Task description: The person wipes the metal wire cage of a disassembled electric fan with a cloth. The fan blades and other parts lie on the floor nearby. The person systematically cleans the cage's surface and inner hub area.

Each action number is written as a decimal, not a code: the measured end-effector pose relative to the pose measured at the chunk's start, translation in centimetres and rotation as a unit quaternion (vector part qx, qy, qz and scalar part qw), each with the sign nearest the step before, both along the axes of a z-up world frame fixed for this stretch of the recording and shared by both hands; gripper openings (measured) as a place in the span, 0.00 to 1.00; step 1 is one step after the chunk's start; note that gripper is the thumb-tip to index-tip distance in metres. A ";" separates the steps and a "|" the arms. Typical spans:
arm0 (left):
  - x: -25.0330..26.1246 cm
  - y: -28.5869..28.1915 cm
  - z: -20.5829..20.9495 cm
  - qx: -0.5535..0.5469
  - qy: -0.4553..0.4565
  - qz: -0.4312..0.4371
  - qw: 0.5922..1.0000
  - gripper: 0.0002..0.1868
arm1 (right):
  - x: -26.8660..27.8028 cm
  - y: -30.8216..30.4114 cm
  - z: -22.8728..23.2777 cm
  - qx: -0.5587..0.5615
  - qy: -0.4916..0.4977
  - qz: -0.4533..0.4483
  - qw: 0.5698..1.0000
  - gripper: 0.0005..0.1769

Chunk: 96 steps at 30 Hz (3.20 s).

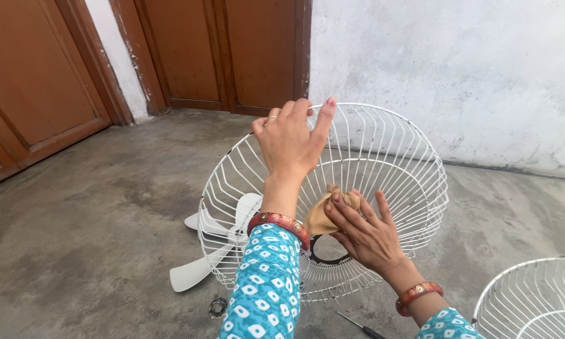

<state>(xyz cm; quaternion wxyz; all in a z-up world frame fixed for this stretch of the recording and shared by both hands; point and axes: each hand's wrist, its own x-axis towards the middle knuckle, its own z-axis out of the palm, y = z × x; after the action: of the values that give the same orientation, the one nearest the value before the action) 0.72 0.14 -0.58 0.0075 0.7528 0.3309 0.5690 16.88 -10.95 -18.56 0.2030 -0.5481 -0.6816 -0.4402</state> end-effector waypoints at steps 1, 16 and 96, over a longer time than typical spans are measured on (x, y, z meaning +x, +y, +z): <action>-0.1 0.0 0.0 0.000 -0.002 -0.007 1.000 0.32 | -0.4 0.3 1.2 -0.001 0.016 -0.005 1.000 0.37; 0.5 1.5 -0.3 0.056 0.139 0.071 0.986 0.19 | -3.5 2.6 11.9 0.176 0.260 0.082 0.946 0.19; -0.2 1.1 -0.8 -0.215 0.063 -0.052 0.973 0.33 | -3.3 1.9 13.6 0.158 0.204 0.078 0.963 0.30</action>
<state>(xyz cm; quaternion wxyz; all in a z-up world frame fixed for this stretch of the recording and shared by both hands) 0.51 1.22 -1.36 0.1780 0.7840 0.4056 0.4349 13.62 -9.06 -4.99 0.4556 -0.5323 -0.5883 -0.4036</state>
